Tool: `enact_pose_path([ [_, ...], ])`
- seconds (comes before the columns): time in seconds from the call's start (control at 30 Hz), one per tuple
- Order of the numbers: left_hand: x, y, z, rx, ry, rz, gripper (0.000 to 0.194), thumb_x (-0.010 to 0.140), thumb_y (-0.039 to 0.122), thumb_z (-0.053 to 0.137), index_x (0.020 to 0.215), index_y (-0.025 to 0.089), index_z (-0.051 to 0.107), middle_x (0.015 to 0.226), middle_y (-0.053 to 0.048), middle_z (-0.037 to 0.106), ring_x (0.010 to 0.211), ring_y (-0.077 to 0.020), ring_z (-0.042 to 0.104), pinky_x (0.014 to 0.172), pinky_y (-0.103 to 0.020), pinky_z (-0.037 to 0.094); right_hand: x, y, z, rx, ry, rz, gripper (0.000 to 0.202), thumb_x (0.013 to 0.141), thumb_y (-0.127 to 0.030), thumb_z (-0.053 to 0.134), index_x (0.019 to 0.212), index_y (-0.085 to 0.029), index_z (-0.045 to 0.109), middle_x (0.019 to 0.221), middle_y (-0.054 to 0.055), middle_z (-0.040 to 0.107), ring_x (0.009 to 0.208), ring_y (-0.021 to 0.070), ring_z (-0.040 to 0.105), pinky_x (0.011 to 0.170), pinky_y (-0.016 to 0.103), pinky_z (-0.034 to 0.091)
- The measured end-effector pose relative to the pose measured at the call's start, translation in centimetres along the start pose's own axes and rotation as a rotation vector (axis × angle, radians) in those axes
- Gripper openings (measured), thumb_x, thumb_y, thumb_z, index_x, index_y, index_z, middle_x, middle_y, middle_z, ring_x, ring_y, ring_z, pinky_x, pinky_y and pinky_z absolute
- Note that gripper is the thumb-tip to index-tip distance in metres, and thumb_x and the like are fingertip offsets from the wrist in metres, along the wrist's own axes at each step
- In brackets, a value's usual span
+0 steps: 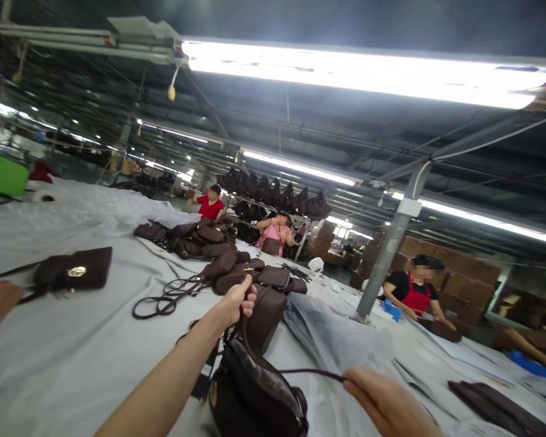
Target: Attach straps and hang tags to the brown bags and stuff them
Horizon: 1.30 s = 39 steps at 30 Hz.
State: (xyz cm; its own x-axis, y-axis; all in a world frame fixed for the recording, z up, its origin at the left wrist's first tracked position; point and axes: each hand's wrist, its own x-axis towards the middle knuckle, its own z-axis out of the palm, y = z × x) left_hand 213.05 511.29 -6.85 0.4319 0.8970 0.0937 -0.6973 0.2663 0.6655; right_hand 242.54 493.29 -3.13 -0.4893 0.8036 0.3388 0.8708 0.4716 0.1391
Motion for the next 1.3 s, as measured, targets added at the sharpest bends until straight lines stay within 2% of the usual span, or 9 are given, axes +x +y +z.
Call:
enact_pose_path([
  [0.1,-0.5,-2.2,3.1,0.158,-0.124,-0.135,0.04,0.081,0.043,0.069,0.065,0.012,0.051,0.066,-0.007,0.064,0.045,-0.0103,0.053,0.039,-0.018,0.033,4.3,-1.1,-2.4,-0.173,0.073,0.054,0.035,0.099,-0.037,0.037,0.074,-0.022,0.057,0.072,0.003,0.066,0.066,0.0187,0.064,0.056,0.028,0.037],
  [0.2,-1.3,-3.6,5.9,0.278,-0.314,-0.216,0.049,0.077,0.057,0.068,0.064,0.013,0.05,0.078,-0.012,0.067,0.067,-0.0201,0.065,0.059,-0.03,0.051,9.0,-3.1,-3.8,-0.296,0.093,0.103,0.031,0.098,-0.032,0.04,0.08,-0.02,0.062,0.078,0.005,0.069,0.073,0.019,0.066,0.056,0.027,0.033],
  [0.37,-2.9,-3.2,6.6,0.272,-0.456,-0.275,0.047,0.076,0.057,0.07,0.071,0.016,0.048,0.053,0.008,0.041,0.039,-0.0031,0.03,0.045,-0.02,0.04,12.8,-4.5,-4.4,-0.361,0.08,0.203,0.025,0.097,-0.035,0.046,0.088,-0.021,0.065,0.087,0.007,0.072,0.079,0.0205,0.067,0.057,0.027,0.031],
  [0.53,-4.2,-1.9,3.4,0.454,-0.309,-0.334,0.04,0.062,0.03,0.087,0.069,0.015,0.051,0.048,0.009,0.037,0.036,-0.0024,0.025,0.034,-0.015,0.017,10.6,0.2,-4.2,-0.263,0.018,0.185,0.023,0.095,-0.037,0.051,0.085,-0.022,0.067,0.083,0.005,0.072,0.082,0.0217,0.066,0.058,0.027,0.033],
  [0.67,-3.4,-1.6,2.0,0.321,-0.085,-0.105,0.042,0.071,0.033,0.081,0.063,0.017,0.042,0.047,0.009,0.04,0.035,-0.0027,0.032,0.036,-0.014,0.026,8.3,2.1,-3.1,-0.134,0.055,0.17,0.025,0.097,-0.03,0.045,0.086,-0.02,0.065,0.077,0.004,0.071,0.074,0.019,0.066,0.061,0.026,0.039],
  [0.8,-2.5,-4.1,3.7,0.204,0.024,0.031,0.035,0.085,0.045,0.065,0.071,0.015,0.052,0.072,-0.008,0.067,0.064,-0.0139,0.064,0.061,-0.024,0.052,8.7,-2.3,-0.6,-0.255,0.083,0.123,0.027,0.098,-0.026,0.04,0.094,-0.021,0.066,0.086,0.007,0.072,0.077,0.0206,0.069,0.06,0.026,0.042],
  [0.97,-2.1,-7.1,6.0,0.045,0.055,0.169,0.043,0.067,0.041,0.082,0.06,0.015,0.049,0.058,-0.005,0.062,0.053,-0.0156,0.06,0.053,-0.026,0.048,10.8,-8.6,2.0,-0.321,-0.055,0.044,0.028,0.092,-0.009,0.04,0.099,-0.019,0.065,0.097,0.009,0.072,0.078,0.0197,0.07,0.057,0.024,0.042],
  [1.17,-1.6,-1.4,2.4,0.01,0.164,0.24,0.052,0.085,0.039,0.069,0.061,0.02,0.026,0.044,0.013,0.027,0.034,-0.0001,0.026,0.04,-0.013,0.029,8.2,-4.2,0.9,0.158,-0.027,0.106,0.019,0.093,-0.023,0.045,0.083,-0.019,0.061,0.075,0.002,0.068,0.073,0.0163,0.064,0.064,0.024,0.043],
  [1.3,-2.5,0.4,1.5,0.129,0.09,0.169,0.047,0.083,0.037,0.07,0.064,0.018,0.032,0.048,0.011,0.036,0.034,0.0009,0.023,0.036,-0.013,0.02,6.6,-1.4,-0.1,0.424,-0.042,0.159,0.029,0.093,-0.03,0.04,0.071,-0.02,0.056,0.062,-0.002,0.059,0.06,0.0141,0.055,0.059,0.024,0.041],
])
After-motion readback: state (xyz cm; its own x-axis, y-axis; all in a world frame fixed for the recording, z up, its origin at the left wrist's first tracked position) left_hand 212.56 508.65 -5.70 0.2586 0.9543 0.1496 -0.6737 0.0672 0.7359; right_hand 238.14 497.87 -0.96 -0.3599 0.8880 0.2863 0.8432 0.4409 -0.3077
